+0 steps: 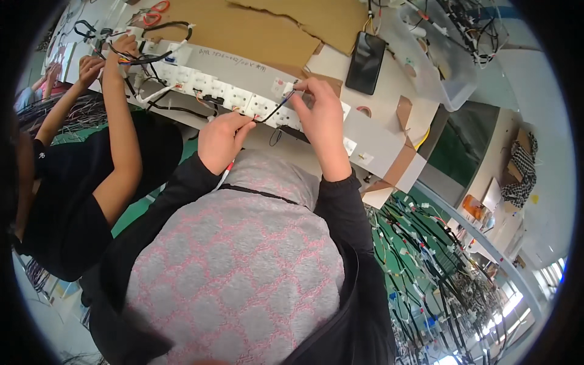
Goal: Connecting and organizing wires and electrical connectors at an electronics assembly station.
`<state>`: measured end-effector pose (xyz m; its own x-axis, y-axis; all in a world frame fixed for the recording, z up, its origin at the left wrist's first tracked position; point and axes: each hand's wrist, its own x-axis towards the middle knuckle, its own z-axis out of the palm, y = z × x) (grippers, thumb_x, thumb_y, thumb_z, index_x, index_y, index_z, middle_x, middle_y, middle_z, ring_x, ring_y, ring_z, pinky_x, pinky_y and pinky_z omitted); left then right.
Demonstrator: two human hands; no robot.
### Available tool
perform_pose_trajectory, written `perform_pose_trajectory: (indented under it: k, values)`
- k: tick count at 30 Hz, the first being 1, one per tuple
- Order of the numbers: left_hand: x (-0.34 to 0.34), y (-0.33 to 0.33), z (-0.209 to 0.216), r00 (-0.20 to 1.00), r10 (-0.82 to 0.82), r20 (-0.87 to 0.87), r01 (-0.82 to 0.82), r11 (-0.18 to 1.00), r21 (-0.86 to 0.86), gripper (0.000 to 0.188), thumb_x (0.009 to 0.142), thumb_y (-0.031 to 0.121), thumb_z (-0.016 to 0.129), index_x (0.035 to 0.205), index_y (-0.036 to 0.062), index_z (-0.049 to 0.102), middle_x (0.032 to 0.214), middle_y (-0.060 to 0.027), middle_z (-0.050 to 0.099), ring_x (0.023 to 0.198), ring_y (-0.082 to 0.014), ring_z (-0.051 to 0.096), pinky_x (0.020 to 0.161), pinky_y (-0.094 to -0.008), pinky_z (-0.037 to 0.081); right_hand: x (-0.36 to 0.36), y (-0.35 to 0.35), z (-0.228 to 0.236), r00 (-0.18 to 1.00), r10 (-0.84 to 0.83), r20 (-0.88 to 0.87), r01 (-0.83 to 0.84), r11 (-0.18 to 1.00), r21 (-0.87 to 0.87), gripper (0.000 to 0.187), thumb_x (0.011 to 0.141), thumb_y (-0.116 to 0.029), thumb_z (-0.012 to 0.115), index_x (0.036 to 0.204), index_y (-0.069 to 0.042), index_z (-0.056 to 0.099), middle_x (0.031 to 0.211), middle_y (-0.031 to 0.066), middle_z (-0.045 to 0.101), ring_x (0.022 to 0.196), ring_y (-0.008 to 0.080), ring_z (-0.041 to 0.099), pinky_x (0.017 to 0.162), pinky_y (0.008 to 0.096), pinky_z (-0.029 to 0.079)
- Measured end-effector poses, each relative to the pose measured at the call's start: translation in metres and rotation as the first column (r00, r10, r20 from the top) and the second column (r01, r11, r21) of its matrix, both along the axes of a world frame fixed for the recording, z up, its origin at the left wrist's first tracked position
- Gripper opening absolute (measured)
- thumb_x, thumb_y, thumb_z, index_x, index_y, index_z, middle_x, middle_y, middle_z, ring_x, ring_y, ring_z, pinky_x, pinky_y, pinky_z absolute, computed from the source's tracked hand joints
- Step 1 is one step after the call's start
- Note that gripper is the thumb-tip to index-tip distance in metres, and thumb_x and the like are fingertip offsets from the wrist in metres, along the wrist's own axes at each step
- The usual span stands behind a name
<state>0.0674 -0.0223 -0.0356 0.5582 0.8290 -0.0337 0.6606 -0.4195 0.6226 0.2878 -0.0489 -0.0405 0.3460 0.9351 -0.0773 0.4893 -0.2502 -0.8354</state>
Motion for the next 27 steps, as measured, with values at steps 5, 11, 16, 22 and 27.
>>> perform_pose_trajectory:
  k: [5,11,16,22,27]
  values:
    - [0.003,-0.007,-0.003,0.998,0.007,-0.063,0.005,0.982,0.187,0.012,0.087,0.020,0.067,0.081,0.0103,0.064,0.078,-0.0047,0.059,0.077,-0.0249,0.061,0.062,-0.0373,0.050,-0.002,0.001,0.002,1.000,0.006,0.009,-0.006,1.000,-0.005,0.017,0.086,-0.010,0.073,0.099,-0.001,0.066,0.095,0.0058,0.066,0.090,0.0152,0.063,0.084,0.0282,0.052]
    - [0.007,-0.014,-0.005,0.994,0.025,-0.108,0.002,0.969,0.247,0.012,0.086,0.017,0.068,0.080,0.0097,0.061,0.076,-0.0033,0.057,0.074,-0.0224,0.058,0.062,-0.0352,0.049,-0.004,-0.001,0.005,1.000,0.004,0.015,-0.004,1.000,-0.017,0.018,0.085,-0.011,0.073,0.098,-0.002,0.066,0.093,0.0066,0.066,0.089,0.0168,0.063,0.085,0.0298,0.051]
    - [0.005,-0.017,-0.010,0.998,0.052,-0.043,-0.039,0.961,0.272,0.010,0.085,0.016,0.069,0.080,0.0099,0.062,0.076,-0.0036,0.057,0.074,-0.0227,0.058,0.062,-0.0347,0.049,-0.005,-0.001,0.005,1.000,0.011,0.016,-0.011,1.000,-0.011,0.019,0.085,-0.012,0.074,0.098,-0.002,0.065,0.093,0.0063,0.066,0.089,0.0155,0.063,0.084,0.0286,0.051]
    - [0.004,-0.021,-0.027,0.996,0.061,0.061,-0.078,0.933,0.350,0.008,0.085,0.012,0.071,0.087,0.0081,0.064,0.078,-0.0043,0.058,0.074,-0.0232,0.058,0.063,-0.0347,0.048,-0.004,-0.001,0.000,1.000,0.021,0.006,-0.021,1.000,0.015,0.018,0.086,-0.012,0.073,0.099,-0.002,0.065,0.096,0.0065,0.066,0.090,0.0156,0.063,0.084,0.0284,0.052]
    - [0.002,-0.024,-0.039,0.968,0.055,0.243,-0.151,0.905,0.398,0.010,0.084,0.007,0.071,0.093,0.0050,0.066,0.083,-0.0058,0.062,0.076,-0.0239,0.060,0.065,-0.0357,0.050,-0.004,0.000,0.000,1.000,0.015,0.001,-0.015,0.999,0.036,0.018,0.086,-0.012,0.073,0.100,-0.002,0.066,0.097,0.0072,0.066,0.091,0.0160,0.063,0.084,0.0290,0.053]
